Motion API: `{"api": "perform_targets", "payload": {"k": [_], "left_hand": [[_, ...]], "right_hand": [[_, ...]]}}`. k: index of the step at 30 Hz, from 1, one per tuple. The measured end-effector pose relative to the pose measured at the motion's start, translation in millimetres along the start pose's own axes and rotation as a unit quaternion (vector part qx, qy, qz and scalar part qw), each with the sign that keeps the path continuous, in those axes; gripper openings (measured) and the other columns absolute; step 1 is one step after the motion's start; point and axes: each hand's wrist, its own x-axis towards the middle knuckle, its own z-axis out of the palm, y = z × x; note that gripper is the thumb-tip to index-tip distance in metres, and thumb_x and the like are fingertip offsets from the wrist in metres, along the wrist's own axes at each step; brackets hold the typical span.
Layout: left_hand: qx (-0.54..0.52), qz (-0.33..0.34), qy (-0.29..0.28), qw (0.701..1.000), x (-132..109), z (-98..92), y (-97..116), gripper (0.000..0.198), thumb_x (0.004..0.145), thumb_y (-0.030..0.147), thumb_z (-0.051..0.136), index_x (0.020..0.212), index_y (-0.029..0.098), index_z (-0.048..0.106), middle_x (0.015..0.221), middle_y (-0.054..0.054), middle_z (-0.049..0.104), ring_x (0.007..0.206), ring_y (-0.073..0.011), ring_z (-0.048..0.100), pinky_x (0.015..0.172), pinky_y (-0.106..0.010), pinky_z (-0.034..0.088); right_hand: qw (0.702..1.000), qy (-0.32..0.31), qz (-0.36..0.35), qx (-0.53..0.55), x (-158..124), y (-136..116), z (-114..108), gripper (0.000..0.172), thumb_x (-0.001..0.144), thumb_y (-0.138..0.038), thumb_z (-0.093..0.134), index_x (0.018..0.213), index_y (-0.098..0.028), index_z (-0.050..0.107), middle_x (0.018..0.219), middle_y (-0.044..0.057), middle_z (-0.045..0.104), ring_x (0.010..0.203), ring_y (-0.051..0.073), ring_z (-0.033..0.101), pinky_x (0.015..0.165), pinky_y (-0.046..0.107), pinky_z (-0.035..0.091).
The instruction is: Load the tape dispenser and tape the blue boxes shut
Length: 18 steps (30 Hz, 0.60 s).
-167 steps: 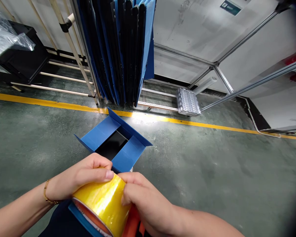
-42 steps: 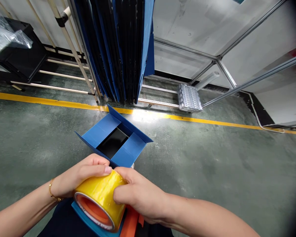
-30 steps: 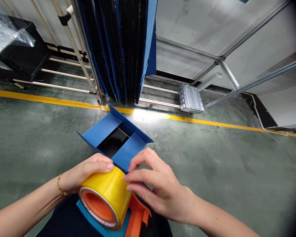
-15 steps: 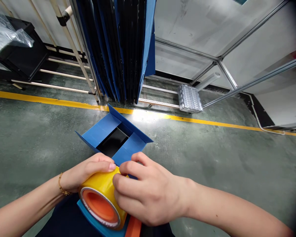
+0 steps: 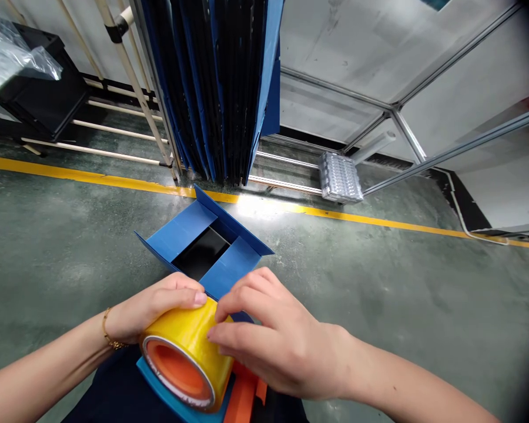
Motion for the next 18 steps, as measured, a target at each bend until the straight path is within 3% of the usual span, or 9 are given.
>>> {"api": "perform_targets", "payload": {"k": [6, 11, 15, 18], "left_hand": [[-0.01, 0.002, -0.022, 1.0, 2, 1.5, 2, 0.028, 0.07, 0.031, 0.049, 0.051, 0.014, 0.036, 0.046, 0.004, 0.032, 0.042, -0.0055, 0.029, 0.04, -0.02, 0.016], [-0.011, -0.003, -0.024, 1.0, 2, -0.5, 0, 0.027, 0.068, 0.033, 0.051, 0.055, 0.013, 0.039, 0.048, 0.004, 0.031, 0.043, -0.0059, 0.029, 0.041, -0.02, 0.017], [-0.012, 0.004, -0.025, 1.0, 1, -1.2, 0, 0.03, 0.066, 0.034, 0.053, 0.053, 0.014, 0.036, 0.046, 0.005, 0.03, 0.042, -0.0054, 0.028, 0.04, -0.02, 0.016], [-0.006, 0.004, -0.011, 1.0, 1, -1.3, 1, 0.029, 0.066, 0.034, 0.053, 0.053, 0.014, 0.038, 0.047, 0.004, 0.033, 0.043, -0.0062, 0.03, 0.041, -0.02, 0.018]], "right_hand": [[0.993, -0.05, -0.087, -0.058, 8, 2, 1, 0.025, 0.077, -0.009, 0.035, 0.078, -0.01, 0.06, 0.074, 0.004, 0.058, 0.067, 0.013, 0.041, 0.056, 0.028, 0.032], [0.981, 0.003, -0.152, -0.119, 9, 5, 9, 0.022, 0.072, -0.009, 0.035, 0.074, -0.011, 0.057, 0.074, 0.003, 0.059, 0.064, 0.015, 0.041, 0.054, 0.031, 0.03], [0.985, 0.037, -0.132, -0.108, 2, 8, 14, 0.021, 0.073, -0.008, 0.033, 0.072, -0.01, 0.054, 0.072, 0.004, 0.057, 0.067, 0.015, 0.043, 0.059, 0.034, 0.03], [0.996, 0.034, -0.062, -0.059, -3, 7, 10, 0.018, 0.074, -0.007, 0.036, 0.078, -0.01, 0.053, 0.079, 0.005, 0.057, 0.07, 0.015, 0.043, 0.061, 0.035, 0.03]]}}
